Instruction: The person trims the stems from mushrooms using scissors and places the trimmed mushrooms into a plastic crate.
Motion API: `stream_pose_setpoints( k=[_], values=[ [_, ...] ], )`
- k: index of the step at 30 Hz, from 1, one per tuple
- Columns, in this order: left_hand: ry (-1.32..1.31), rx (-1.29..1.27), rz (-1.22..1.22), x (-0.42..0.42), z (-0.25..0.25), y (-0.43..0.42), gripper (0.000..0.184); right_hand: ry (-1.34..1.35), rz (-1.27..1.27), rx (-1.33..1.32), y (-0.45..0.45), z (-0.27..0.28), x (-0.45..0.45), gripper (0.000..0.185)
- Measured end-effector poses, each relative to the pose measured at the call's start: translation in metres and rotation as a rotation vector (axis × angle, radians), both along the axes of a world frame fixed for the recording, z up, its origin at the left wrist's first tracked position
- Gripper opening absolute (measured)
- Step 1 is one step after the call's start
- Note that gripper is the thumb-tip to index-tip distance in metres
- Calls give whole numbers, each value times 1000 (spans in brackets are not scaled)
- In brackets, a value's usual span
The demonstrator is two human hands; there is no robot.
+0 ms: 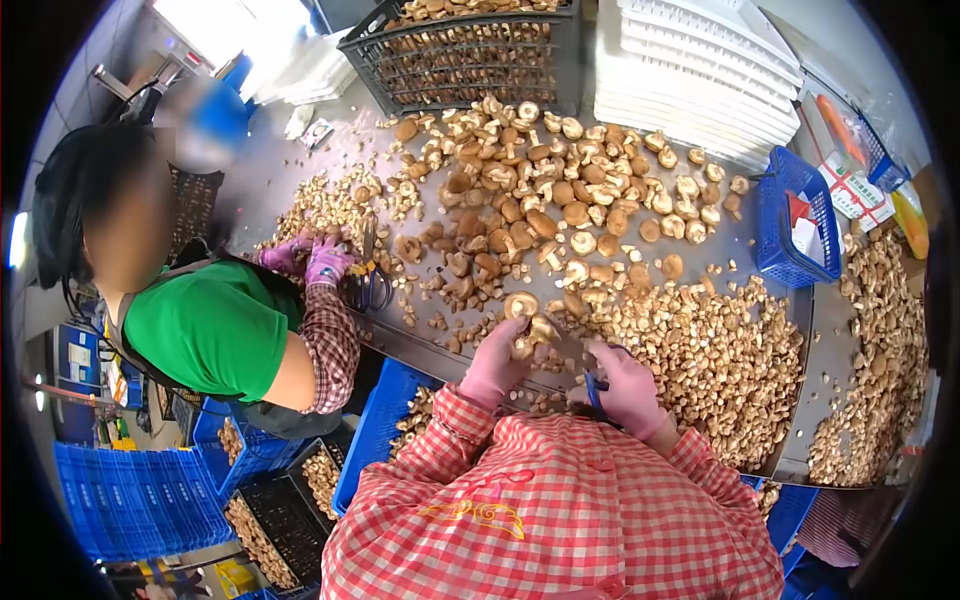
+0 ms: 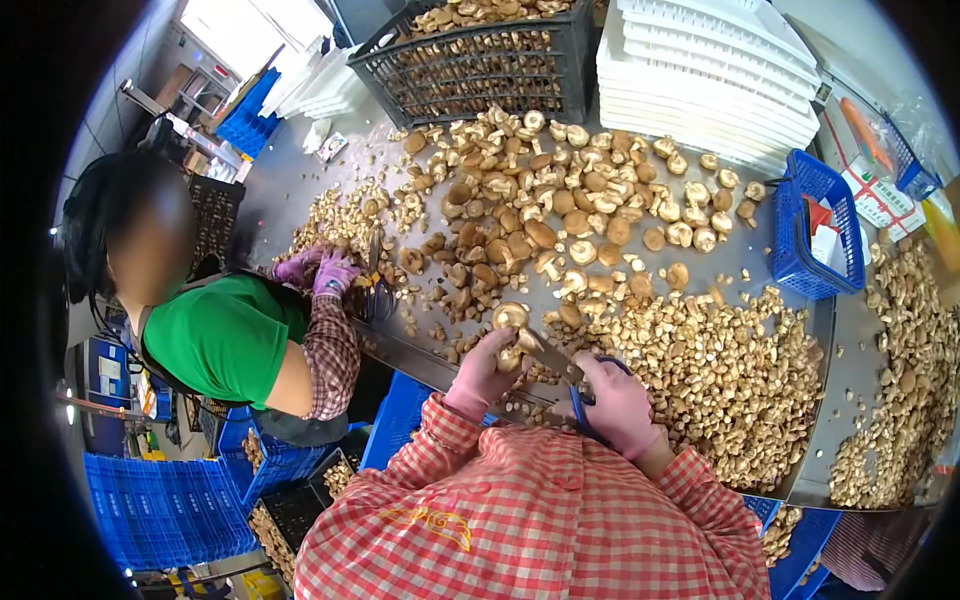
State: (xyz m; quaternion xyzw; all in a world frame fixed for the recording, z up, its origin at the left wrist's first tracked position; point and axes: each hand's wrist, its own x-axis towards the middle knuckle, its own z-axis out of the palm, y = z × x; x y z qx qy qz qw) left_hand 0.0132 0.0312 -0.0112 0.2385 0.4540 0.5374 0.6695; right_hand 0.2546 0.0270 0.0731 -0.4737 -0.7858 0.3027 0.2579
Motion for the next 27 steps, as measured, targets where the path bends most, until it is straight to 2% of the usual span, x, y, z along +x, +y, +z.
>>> stream_pose_setpoints(
  k=[1, 2, 4, 7, 10, 12, 13, 17, 19, 22, 23, 24, 25, 26, 27],
  values=[
    [1, 0, 20, 1, 2, -1, 20, -39, 39, 131, 0, 1, 1, 68],
    [95, -53, 31, 2, 5, -1, 20, -40, 36, 131, 0, 2, 1, 68],
    [189, -100, 40, 2, 4, -2, 20, -206, 49, 107, 1, 5, 2, 71],
    [11, -127, 45, 2, -8, -3, 20, -292, 53, 128, 3, 10, 3, 72],
    [28, -67, 21, 5, -3, -4, 20, -327, 43, 215, 5, 9, 6, 68],
    [-223, -278, 129, 23, 56, -2, 19, -321, 31, 131, 6, -2, 8, 65],
    [-222, -279, 128, 25, 58, -2, 19, -316, 20, 48, 5, -8, 8, 62],
    [-62, -192, 211, 27, 54, -1, 23, -235, 18, -11, 1, -20, 4, 57],
    [-5, -134, 236, 21, 52, -4, 25, -167, 39, -53, -2, -32, 3, 67],
    [200, -59, 169, -9, 76, -15, 36, -161, 26, -56, -6, -27, 4, 65],
    [389, 10, 52, -29, 94, -23, 39, -162, 24, -61, -7, -27, 7, 65],
    [687, 41, -214, -59, 108, -33, 40, -94, -26, -63, -8, -29, 12, 64],
    [1020, 218, -531, -100, 107, -45, 43, -25, -80, -66, -10, -30, 15, 63],
    [1077, 199, -775, -111, 145, -51, 45, -15, -110, -99, -9, -25, 17, 62],
    [1145, 45, -953, -125, 164, -60, 46, -16, -114, -105, -9, -19, 21, 62]
  ],
)
